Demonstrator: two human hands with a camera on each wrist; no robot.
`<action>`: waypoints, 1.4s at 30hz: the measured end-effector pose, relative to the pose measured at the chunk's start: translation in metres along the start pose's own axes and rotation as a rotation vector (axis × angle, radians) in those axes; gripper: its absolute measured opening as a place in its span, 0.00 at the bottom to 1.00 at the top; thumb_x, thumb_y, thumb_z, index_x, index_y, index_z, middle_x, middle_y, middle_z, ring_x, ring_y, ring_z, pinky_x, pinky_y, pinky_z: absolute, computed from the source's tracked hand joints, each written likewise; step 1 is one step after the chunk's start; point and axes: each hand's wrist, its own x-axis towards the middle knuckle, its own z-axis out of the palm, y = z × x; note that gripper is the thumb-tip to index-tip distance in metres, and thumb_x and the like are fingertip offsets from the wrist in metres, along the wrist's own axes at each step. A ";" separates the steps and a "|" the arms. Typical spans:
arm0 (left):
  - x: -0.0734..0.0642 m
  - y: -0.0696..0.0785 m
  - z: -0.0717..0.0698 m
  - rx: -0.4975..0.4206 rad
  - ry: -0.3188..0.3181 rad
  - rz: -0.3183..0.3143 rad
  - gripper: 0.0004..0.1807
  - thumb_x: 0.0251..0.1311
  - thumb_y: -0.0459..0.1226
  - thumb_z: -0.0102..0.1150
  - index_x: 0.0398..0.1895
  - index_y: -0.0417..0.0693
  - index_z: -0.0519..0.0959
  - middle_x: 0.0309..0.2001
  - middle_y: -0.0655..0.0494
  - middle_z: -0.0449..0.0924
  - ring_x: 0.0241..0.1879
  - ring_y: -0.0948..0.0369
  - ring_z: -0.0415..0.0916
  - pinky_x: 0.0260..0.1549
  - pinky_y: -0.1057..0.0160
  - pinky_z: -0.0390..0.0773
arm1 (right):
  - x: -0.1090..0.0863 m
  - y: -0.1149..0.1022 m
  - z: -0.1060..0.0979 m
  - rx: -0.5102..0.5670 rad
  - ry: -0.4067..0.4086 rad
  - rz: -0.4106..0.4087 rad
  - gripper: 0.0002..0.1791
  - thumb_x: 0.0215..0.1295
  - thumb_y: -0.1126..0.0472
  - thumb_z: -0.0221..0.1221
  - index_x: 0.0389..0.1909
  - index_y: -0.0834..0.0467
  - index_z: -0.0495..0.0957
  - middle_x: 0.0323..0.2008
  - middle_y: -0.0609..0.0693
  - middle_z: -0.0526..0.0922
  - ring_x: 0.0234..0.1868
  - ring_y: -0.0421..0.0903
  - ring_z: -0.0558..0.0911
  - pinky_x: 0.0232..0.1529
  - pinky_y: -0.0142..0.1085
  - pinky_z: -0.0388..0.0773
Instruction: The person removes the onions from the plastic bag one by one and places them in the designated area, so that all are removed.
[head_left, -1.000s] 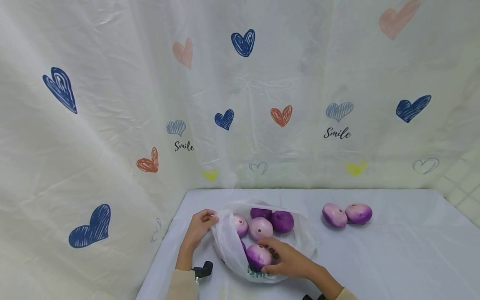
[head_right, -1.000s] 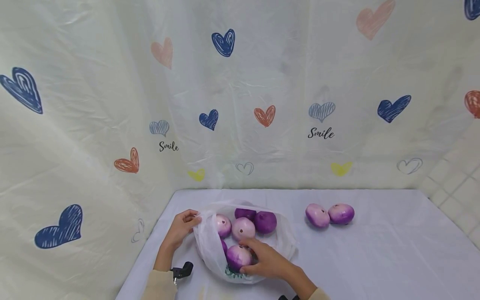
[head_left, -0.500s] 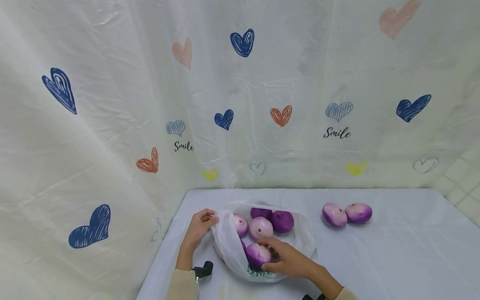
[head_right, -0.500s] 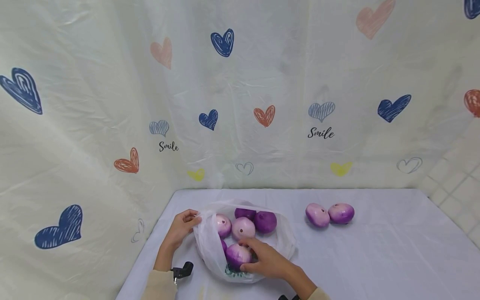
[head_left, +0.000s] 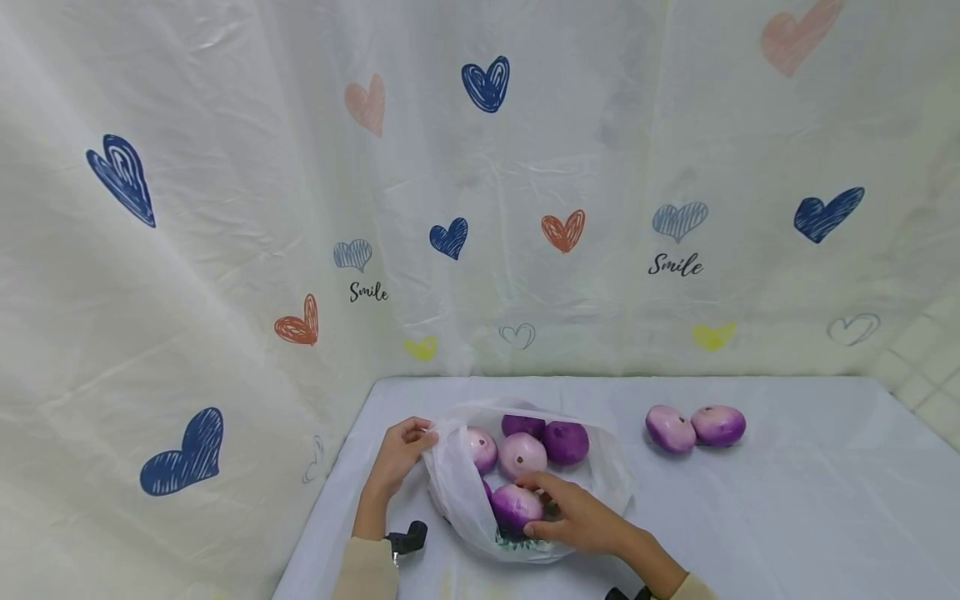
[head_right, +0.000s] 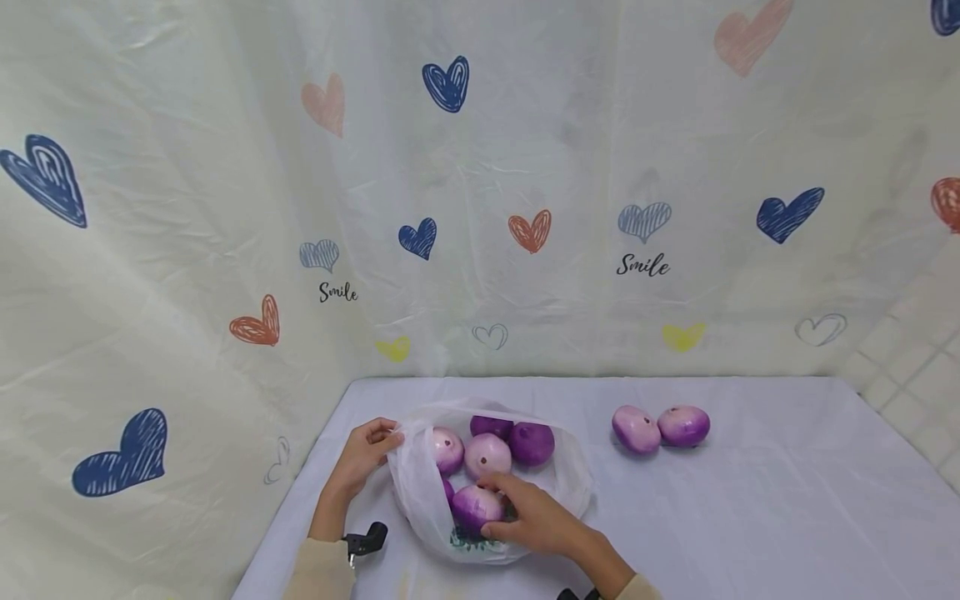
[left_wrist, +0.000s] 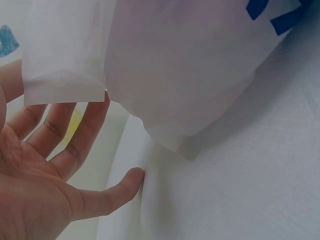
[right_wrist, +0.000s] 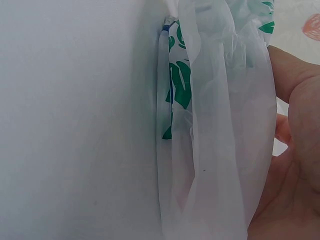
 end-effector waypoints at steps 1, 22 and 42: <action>0.000 0.000 0.000 0.000 0.000 0.000 0.12 0.65 0.38 0.68 0.47 0.43 0.82 0.36 0.51 0.81 0.34 0.59 0.75 0.35 0.60 0.76 | 0.000 0.000 0.000 0.001 0.000 -0.002 0.31 0.69 0.48 0.65 0.68 0.54 0.69 0.58 0.47 0.79 0.52 0.40 0.79 0.52 0.38 0.81; 0.000 -0.001 0.000 -0.002 -0.004 0.004 0.12 0.64 0.38 0.68 0.47 0.42 0.82 0.36 0.50 0.81 0.34 0.59 0.75 0.36 0.58 0.77 | -0.001 -0.001 -0.001 0.014 -0.015 0.021 0.32 0.69 0.48 0.65 0.69 0.56 0.69 0.61 0.49 0.78 0.53 0.40 0.79 0.54 0.37 0.81; -0.001 -0.001 0.000 0.011 -0.001 -0.005 0.13 0.65 0.39 0.68 0.48 0.42 0.82 0.36 0.49 0.81 0.35 0.59 0.75 0.37 0.58 0.78 | 0.000 -0.002 -0.005 0.038 -0.010 0.030 0.33 0.69 0.48 0.65 0.70 0.57 0.68 0.61 0.51 0.78 0.52 0.43 0.80 0.51 0.38 0.83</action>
